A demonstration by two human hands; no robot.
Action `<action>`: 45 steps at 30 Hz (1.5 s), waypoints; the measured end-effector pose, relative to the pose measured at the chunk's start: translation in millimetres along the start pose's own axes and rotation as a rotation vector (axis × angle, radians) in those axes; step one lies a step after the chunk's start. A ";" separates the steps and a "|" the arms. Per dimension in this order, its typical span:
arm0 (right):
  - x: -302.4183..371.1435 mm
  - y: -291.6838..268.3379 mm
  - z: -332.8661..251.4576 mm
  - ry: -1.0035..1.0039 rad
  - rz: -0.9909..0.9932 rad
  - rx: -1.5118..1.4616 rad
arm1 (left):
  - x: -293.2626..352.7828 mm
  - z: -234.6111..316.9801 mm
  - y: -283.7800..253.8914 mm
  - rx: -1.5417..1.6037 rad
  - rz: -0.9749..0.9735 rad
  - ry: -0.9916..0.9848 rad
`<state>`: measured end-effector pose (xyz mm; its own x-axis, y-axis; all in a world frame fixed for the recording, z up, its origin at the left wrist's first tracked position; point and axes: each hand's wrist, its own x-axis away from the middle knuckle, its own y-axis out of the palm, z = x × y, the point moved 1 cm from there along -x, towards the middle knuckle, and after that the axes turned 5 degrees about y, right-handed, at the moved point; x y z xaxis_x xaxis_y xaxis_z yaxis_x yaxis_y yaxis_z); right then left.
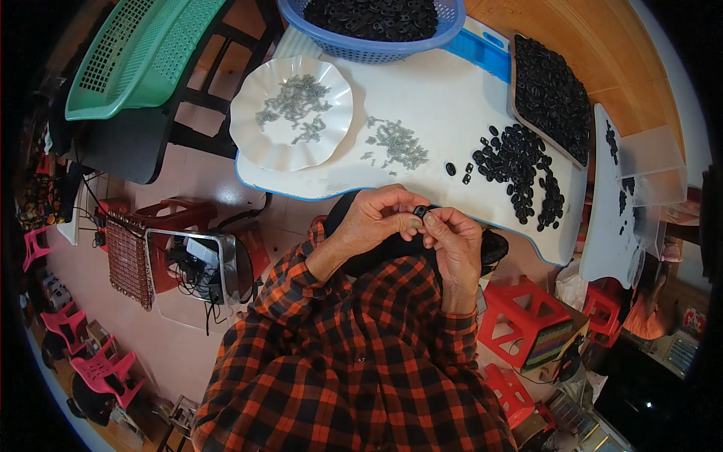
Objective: The person assembles plastic buckle components by hand, picking up small pins from a table and plate and inserting them into the buckle pieces.
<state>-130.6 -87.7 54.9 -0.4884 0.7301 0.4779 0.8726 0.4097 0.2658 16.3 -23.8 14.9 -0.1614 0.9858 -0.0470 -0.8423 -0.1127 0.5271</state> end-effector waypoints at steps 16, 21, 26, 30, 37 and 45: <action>-2.1 -4.8 1.7 -0.021 -0.095 0.023 | 2.3 3.8 0.4 -0.013 -0.031 0.017; -2.0 -6.9 -0.3 -0.007 -0.145 -0.010 | 2.6 8.8 0.8 0.005 -0.051 -0.003; -3.7 -11.9 2.5 0.035 -0.204 -0.053 | 4.1 7.7 0.6 0.050 -0.078 -0.010; -5.5 -13.4 5.4 0.035 -0.217 -0.072 | 4.3 7.5 0.7 0.020 -0.080 -0.015; -6.9 -13.7 6.5 0.069 -0.235 -0.094 | 5.3 7.4 0.0 0.053 -0.075 -0.045; -2.5 -10.8 2.4 0.122 -0.284 -0.125 | 8.3 10.2 0.0 0.091 -0.118 -0.061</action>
<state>-138.8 -92.7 48.8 -0.7149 0.5224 0.4648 0.6988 0.5117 0.4998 20.2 -14.3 23.1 -0.0297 0.9976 -0.0633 -0.8028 0.0139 0.5961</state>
